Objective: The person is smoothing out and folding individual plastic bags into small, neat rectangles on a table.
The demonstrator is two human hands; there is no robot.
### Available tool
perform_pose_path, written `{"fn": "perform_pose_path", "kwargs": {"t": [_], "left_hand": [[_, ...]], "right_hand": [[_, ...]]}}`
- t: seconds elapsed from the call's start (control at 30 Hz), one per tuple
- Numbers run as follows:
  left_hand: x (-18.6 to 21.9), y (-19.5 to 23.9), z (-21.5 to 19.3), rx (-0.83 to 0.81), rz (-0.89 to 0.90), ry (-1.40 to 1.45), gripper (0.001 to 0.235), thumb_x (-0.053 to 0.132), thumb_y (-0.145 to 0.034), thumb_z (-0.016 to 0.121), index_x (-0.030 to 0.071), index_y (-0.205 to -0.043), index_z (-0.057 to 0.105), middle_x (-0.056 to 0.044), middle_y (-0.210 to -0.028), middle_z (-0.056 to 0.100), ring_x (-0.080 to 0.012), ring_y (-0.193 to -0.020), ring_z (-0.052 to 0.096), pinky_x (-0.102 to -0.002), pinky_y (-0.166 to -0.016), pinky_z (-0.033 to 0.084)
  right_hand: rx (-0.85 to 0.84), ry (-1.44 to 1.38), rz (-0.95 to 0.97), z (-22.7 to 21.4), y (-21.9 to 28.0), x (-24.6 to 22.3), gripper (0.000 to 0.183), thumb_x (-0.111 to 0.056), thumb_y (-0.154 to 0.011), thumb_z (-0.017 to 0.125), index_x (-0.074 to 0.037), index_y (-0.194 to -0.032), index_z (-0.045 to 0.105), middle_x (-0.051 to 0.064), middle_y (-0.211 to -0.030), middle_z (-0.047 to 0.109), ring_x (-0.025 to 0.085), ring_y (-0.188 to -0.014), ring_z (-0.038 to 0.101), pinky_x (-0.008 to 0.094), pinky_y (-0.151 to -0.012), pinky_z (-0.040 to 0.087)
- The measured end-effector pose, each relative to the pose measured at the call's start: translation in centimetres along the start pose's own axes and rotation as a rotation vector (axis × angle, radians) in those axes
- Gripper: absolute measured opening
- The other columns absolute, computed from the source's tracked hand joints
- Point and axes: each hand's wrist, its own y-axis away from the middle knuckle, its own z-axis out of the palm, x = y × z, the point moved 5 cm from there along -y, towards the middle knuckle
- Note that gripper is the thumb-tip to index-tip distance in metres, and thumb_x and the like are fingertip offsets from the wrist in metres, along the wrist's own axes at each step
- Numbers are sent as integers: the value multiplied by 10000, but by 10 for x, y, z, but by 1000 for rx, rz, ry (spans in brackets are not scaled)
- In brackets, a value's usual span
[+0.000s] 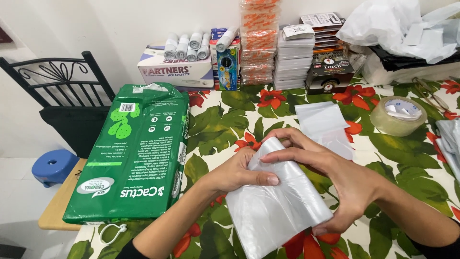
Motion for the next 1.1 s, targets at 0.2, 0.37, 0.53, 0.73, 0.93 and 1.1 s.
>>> {"fn": "perform_pose_path", "kwargs": {"t": [0.2, 0.37, 0.53, 0.73, 0.93, 1.1], "left_hand": [[-9, 1, -4, 93, -72, 151, 218, 198, -742, 747, 33, -862, 672, -56, -777, 677, -157, -644, 655, -239, -540, 513], [0, 0, -5, 296, -139, 77, 255, 253, -715, 734, 37, -834, 667, -100, -778, 694, -194, -620, 664, -266, -519, 522], [-4, -7, -22, 458, -85, -46, 229, 251, -746, 702, 36, -819, 678, -93, -757, 699, -175, -602, 651, -261, -524, 497], [1, -5, -35, 583, 7, -421, 239, 199, -745, 731, 57, -594, 611, -13, -495, 556, -81, -480, 435, -206, -465, 326], [-8, 0, -63, 513, 31, -666, 271, 202, -738, 734, 54, -551, 605, -13, -438, 545, -85, -452, 418, -202, -452, 324], [29, 12, -56, 278, -47, -961, 853, 286, -608, 793, 40, -1329, 411, -276, -1209, 506, -486, -1112, 482, -563, -967, 397]], "right_hand": [[24, -32, -10, 2, -1, 5, 877, -438, -558, 692, -86, -1312, 415, 175, -1384, 261, 350, -1376, 262, 492, -1087, 186], [-61, -65, 157, -5, -2, 39, 806, -550, -720, 483, -181, -1403, 264, 130, -1531, 129, 290, -1432, 85, 545, -1076, 103], [108, -53, 308, -3, -15, 60, 638, -387, -882, 377, -127, -1431, 181, 55, -1537, 158, 174, -1403, 166, 359, -1104, 126], [212, 40, 535, 7, -10, 110, 286, -174, -943, 343, -52, -1062, 573, 98, -839, 605, 224, -828, 595, 397, -779, 481], [273, -69, 487, 8, -8, 114, 319, -260, -968, 321, -87, -1022, 583, 74, -844, 597, 177, -858, 579, 375, -805, 471], [146, 49, 488, 5, -7, 112, 264, -273, -955, 395, -50, -926, 533, 91, -738, 585, 203, -745, 582, 374, -718, 501]]}}
